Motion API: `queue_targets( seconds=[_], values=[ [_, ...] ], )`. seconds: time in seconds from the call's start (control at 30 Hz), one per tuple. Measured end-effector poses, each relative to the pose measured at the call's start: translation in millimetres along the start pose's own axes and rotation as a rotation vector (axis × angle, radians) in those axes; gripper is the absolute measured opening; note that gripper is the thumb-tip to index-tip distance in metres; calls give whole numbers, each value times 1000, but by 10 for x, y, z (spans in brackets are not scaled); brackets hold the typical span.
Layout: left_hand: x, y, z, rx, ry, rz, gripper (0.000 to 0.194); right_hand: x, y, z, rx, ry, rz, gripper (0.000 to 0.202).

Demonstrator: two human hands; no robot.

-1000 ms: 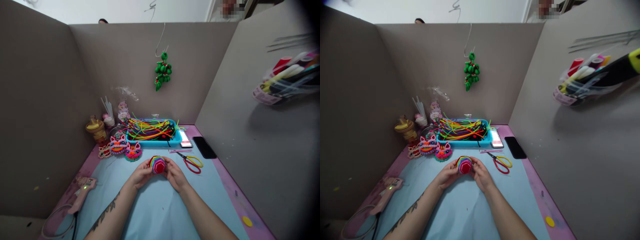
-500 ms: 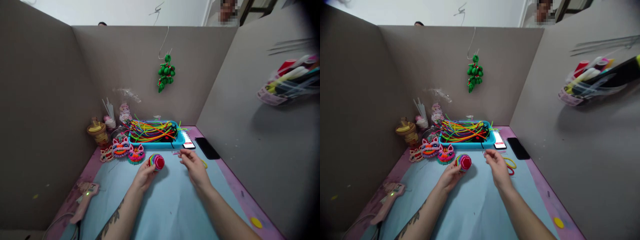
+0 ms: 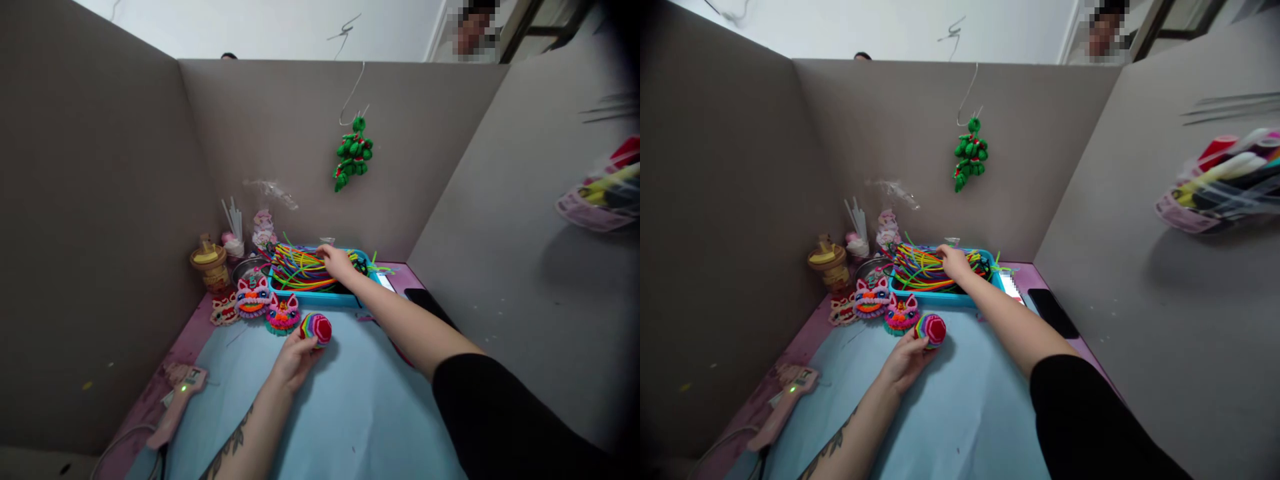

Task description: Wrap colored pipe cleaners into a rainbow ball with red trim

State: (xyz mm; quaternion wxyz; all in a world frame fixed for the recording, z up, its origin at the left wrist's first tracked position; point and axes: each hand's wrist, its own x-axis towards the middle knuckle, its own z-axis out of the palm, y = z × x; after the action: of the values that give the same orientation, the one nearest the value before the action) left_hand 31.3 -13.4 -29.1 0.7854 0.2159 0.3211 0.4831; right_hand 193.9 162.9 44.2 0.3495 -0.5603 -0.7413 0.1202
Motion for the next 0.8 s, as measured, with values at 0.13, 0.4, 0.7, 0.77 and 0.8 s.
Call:
queue_targets(
  seconds=[0.13,0.4,0.7,0.77,0.8],
  values=[
    [7,7,-22,-20,10,6,45,368,31,241,-89,-120,-12,36],
    [3,35,-26,-63,6,6,43,562,237,394,-385,-242,77,35],
    [-10,31,-11,-70,3,10,42,552,295,270,-514,-277,140,21],
    [-16,39,-3,-76,11,10,42,549,322,234,-512,-275,160,24],
    [-18,43,0,-80,14,9,42,542,337,219,-508,-277,169,24]
  ],
)
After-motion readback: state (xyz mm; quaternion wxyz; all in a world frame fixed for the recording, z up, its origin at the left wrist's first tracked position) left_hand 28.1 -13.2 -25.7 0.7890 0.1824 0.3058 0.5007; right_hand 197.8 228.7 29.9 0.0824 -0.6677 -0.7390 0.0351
